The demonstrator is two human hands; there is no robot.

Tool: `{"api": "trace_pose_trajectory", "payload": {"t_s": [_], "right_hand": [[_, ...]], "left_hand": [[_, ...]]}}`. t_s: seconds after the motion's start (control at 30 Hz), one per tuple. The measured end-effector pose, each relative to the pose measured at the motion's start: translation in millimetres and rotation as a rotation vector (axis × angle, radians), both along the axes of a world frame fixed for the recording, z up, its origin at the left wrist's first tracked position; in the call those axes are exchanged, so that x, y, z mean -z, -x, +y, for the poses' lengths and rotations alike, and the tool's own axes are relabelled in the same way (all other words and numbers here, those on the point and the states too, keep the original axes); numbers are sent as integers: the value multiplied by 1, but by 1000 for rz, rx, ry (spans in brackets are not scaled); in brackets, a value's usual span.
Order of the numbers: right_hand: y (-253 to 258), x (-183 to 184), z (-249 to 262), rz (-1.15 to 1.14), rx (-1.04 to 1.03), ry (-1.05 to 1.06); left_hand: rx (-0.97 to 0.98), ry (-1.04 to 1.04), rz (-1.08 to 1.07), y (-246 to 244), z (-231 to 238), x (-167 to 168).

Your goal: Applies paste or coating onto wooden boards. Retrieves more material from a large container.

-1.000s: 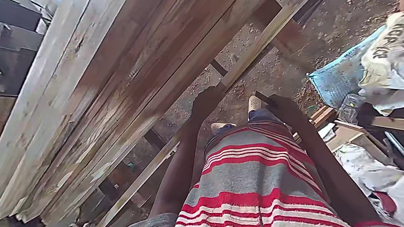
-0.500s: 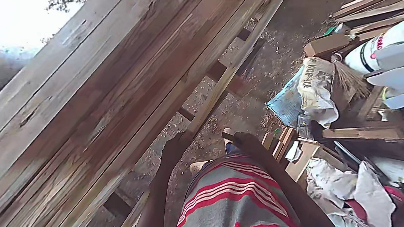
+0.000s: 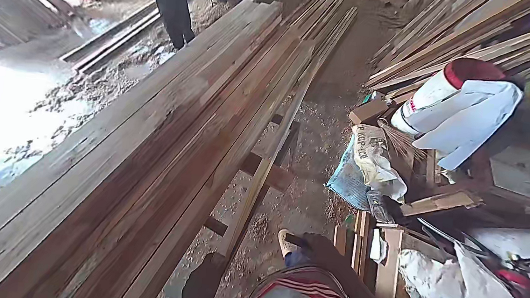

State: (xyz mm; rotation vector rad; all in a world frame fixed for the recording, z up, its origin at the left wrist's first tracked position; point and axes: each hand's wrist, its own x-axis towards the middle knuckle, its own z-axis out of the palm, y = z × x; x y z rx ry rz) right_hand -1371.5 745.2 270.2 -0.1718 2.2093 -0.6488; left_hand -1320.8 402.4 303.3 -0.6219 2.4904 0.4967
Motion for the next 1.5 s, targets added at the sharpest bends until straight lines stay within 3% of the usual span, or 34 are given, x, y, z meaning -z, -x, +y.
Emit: {"api": "trace_pose_trajectory", "payload": {"t_s": [0.1, 0.17, 0.27, 0.33, 0.47, 0.57, 0.63, 0.7, 0.83, 0.9, 1.0, 1.17, 1.27, 1.4, 1.5], "right_hand": [[2, 2, 3, -3, -5, -7], [4, 1, 4, -2, -7, -21], [5, 2, 9, 2, 25, -11], [0, 3, 12, 11, 65, 0], [-10, -7, 17, -40, 72, -35], [-10, -4, 24, -81, 95, -51], [-18, 5, 24, -122, 76, -72], [-10, 7, 20, -108, 71, -60], [-15, 12, 19, -132, 40, -52], [-13, 9, 16, -136, 47, -38], [-8, -7, 13, -41, 176, 67], [47, -74, -23, 199, 322, 9], [96, -88, -48, 381, 401, 31], [142, -54, -78, 376, 748, 543], [159, -42, -102, 316, 908, 642]], "left_hand": [[31, -68, 22, -1, -5, -5], [0, -231, 16, -1, -10, -12], [25, -563, -155, 3, -29, -15], [72, -629, -221, 4, -37, -13], [154, -288, -187, 17, -11, -38], [18, -5, -57, 22, 17, -13], [10, 50, -99, 22, 23, -9], [2, -185, -148, 40, 4, -21], [-403, -859, -334, 31, -24, -9], [-357, -777, -324, 35, -20, -15], [-49, -454, -133, 35, -5, -23], [21, 23, 59, 20, 16, -7], [24, 30, 78, 22, 17, -8], [17, 32, 99, 20, 17, -6], [4, 40, 109, 21, 18, -8]]}}
